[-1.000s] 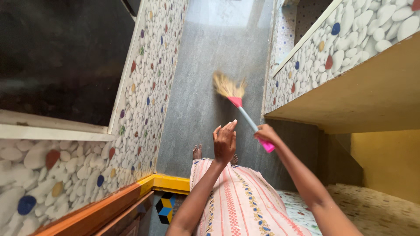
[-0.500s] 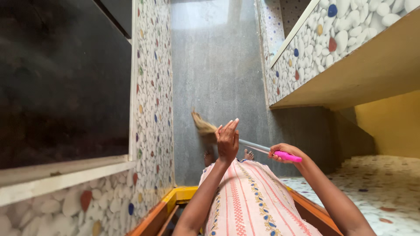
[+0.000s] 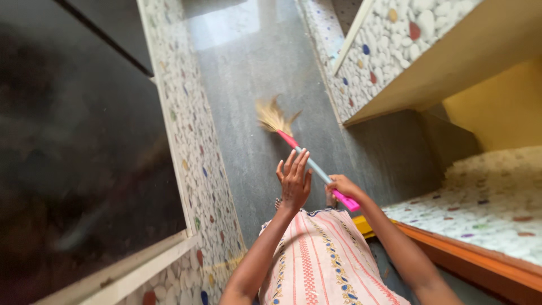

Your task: The person sweeps the floor using a broom, moving along a hallway and around a table.

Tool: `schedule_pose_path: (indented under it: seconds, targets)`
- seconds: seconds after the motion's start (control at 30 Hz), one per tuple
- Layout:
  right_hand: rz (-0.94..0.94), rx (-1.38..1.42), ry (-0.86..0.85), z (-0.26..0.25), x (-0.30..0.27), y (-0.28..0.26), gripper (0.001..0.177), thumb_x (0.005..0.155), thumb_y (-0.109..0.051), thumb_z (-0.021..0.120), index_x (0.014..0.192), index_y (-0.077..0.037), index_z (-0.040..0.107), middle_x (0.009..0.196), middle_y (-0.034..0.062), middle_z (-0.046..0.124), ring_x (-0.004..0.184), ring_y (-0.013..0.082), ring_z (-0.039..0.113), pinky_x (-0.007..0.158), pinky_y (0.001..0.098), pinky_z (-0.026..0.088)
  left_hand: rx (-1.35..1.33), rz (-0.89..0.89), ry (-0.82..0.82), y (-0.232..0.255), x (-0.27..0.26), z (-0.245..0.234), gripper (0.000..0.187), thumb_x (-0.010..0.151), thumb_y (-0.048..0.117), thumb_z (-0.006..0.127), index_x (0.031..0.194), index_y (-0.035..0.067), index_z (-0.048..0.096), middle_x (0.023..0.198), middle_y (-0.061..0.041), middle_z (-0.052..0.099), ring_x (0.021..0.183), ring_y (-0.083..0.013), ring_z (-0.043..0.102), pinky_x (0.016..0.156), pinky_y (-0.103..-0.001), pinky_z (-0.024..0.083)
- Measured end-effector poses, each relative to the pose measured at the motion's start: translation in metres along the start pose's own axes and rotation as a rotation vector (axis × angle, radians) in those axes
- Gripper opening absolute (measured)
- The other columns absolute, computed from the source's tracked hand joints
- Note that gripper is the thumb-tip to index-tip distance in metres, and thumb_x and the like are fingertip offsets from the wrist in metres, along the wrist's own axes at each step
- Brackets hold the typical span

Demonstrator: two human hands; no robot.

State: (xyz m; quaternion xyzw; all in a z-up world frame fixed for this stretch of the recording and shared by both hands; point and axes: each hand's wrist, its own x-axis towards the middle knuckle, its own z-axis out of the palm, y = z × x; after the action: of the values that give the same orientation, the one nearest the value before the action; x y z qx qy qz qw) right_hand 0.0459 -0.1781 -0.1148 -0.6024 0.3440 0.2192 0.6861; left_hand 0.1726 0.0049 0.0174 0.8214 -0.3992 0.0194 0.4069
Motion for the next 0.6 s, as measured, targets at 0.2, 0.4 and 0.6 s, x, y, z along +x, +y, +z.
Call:
schedule_pose_path:
  seconds: [0.2, 0.4, 0.6]
  targets:
    - [0.035, 0.466, -0.029, 0.0, -0.089, 0.044, 0.013, 0.089, -0.008, 0.062, 0.099, 0.0, 0.064, 0.073, 0.0048, 0.06, 0.048, 0.0076, 0.054, 0.039, 0.0205, 0.043, 0.027, 0.039, -0.069, -0.007, 0.009, 0.003, 0.047, 0.103, 0.021, 0.06, 0.149, 0.015, 0.052, 0.159, -0.001, 0.05, 0.153, -0.0237, 0.036, 0.123, -0.051, 0.013]
    - [0.122, 1.563, -0.145, 0.034, -0.118, 0.094, 0.018, 0.093, -0.014, 0.057, 0.088, 0.004, 0.054, 0.073, 0.0062, 0.056, 0.051, 0.0103, 0.054, 0.041, 0.0195, 0.047, 0.037, 0.025, -0.061, -0.012, 0.009, 0.003, 0.049, 0.102, 0.021, 0.058, 0.15, 0.015, 0.05, 0.159, -0.002, 0.049, 0.153, -0.0251, 0.034, 0.123, -0.052, 0.014]
    - [0.343, 1.584, -0.056, 0.063, -0.021, 0.058, 0.009, 0.093, -0.002, 0.048, 0.085, 0.002, 0.046, 0.069, 0.0091, 0.051, 0.056, 0.0193, 0.054, 0.05, 0.0263, 0.051, 0.058, 0.099, -0.107, 0.0, 0.006, 0.012, 0.047, 0.104, 0.018, 0.056, 0.15, 0.013, 0.051, 0.159, -0.001, 0.05, 0.153, -0.0254, 0.035, 0.124, -0.053, 0.013]
